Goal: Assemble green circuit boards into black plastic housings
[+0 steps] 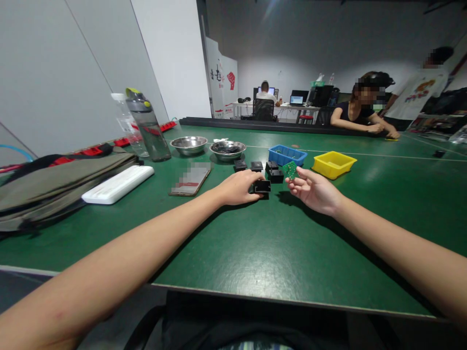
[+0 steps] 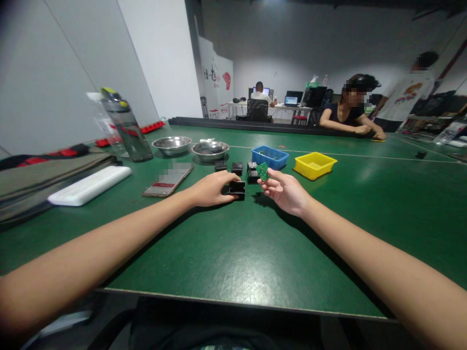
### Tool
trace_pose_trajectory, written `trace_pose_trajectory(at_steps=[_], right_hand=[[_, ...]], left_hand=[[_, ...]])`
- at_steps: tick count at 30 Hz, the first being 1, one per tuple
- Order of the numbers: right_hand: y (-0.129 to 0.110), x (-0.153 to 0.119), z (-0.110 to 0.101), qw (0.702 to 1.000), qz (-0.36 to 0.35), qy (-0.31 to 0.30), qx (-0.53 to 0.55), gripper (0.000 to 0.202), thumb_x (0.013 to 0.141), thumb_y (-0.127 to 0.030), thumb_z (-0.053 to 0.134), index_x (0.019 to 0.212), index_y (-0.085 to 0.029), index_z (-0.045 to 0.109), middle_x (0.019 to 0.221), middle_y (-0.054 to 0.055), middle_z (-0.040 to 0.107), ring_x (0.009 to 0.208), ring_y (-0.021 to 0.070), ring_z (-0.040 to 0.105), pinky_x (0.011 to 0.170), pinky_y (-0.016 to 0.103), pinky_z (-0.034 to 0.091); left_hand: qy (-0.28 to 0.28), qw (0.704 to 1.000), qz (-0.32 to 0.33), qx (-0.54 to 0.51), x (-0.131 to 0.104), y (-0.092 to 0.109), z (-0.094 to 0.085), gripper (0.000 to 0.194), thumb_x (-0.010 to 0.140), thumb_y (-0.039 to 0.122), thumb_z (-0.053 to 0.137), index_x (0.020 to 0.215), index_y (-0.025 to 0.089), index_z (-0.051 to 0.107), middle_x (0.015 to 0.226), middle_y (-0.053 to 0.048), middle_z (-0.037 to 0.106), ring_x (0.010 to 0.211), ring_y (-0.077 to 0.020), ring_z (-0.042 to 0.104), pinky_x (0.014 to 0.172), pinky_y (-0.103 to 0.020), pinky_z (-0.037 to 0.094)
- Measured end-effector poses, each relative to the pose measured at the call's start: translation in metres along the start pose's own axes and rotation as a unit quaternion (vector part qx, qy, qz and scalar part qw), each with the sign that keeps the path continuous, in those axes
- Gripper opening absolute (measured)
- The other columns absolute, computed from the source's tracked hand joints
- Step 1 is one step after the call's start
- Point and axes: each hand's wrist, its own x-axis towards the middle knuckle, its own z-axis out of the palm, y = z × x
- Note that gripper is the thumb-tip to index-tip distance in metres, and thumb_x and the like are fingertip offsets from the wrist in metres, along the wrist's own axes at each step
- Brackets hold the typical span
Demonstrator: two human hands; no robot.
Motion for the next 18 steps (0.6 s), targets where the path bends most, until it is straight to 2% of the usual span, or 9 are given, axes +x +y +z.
trace_pose_trajectory(at_steps=[4, 9, 13, 16, 18], right_hand=[[-0.0017, -0.0028, 0.002, 0.998, 0.039, -0.054, -0.019, 0.036, 0.088, -0.056, 0.06, 0.077, -0.022, 0.058, 0.087, 0.011, 0.072, 0.078, 0.0207, 0.066, 0.07, 0.035, 0.057], [-0.0015, -0.0037, 0.0036, 0.996, 0.073, -0.056, 0.017, 0.034, 0.087, -0.053, 0.062, 0.076, -0.022, 0.054, 0.088, 0.01, 0.071, 0.078, 0.0189, 0.064, 0.073, 0.034, 0.056], [-0.0017, -0.003, 0.0033, 0.995, 0.072, -0.069, 0.0, 0.041, 0.088, -0.057, 0.06, 0.069, -0.023, 0.048, 0.089, 0.011, 0.071, 0.08, 0.0197, 0.065, 0.074, 0.034, 0.056], [0.0002, -0.0031, 0.0048, 0.996, 0.069, -0.052, 0.008, 0.04, 0.083, -0.059, 0.067, 0.074, -0.022, 0.053, 0.088, 0.01, 0.072, 0.079, 0.0195, 0.065, 0.071, 0.034, 0.056], [0.0019, -0.0041, 0.0065, 0.999, 0.041, -0.02, 0.009, 0.038, 0.076, -0.055, 0.076, 0.085, -0.022, 0.06, 0.087, 0.007, 0.071, 0.075, 0.0184, 0.065, 0.068, 0.032, 0.055]], left_hand=[[-0.002, 1.0, 0.002, 0.0, -0.0004, -0.0004, 0.0, 0.033, 0.084, 0.029, 0.068, 0.114, 0.017, 0.062, 0.11, -0.009, 0.071, 0.1, -0.0246, 0.067, 0.087, -0.036, 0.052], [0.0, 1.0, 0.004, -0.005, -0.0001, 0.0002, -0.0011, 0.032, 0.083, 0.03, 0.067, 0.112, 0.017, 0.062, 0.108, -0.01, 0.071, 0.099, -0.0248, 0.067, 0.087, -0.037, 0.052], [0.002, 1.0, 0.003, -0.007, 0.0001, 0.0004, -0.0013, 0.031, 0.083, 0.031, 0.067, 0.111, 0.017, 0.063, 0.106, -0.009, 0.071, 0.096, -0.0244, 0.067, 0.086, -0.036, 0.052], [0.003, 1.0, 0.002, -0.001, -0.0003, 0.0003, -0.0009, 0.032, 0.083, 0.031, 0.068, 0.111, 0.018, 0.063, 0.106, -0.009, 0.072, 0.097, -0.0241, 0.067, 0.086, -0.035, 0.052], [0.001, 1.0, 0.002, 0.002, -0.0006, 0.0003, -0.0006, 0.033, 0.084, 0.033, 0.068, 0.112, 0.017, 0.062, 0.107, -0.009, 0.072, 0.096, -0.024, 0.067, 0.085, -0.035, 0.052]])
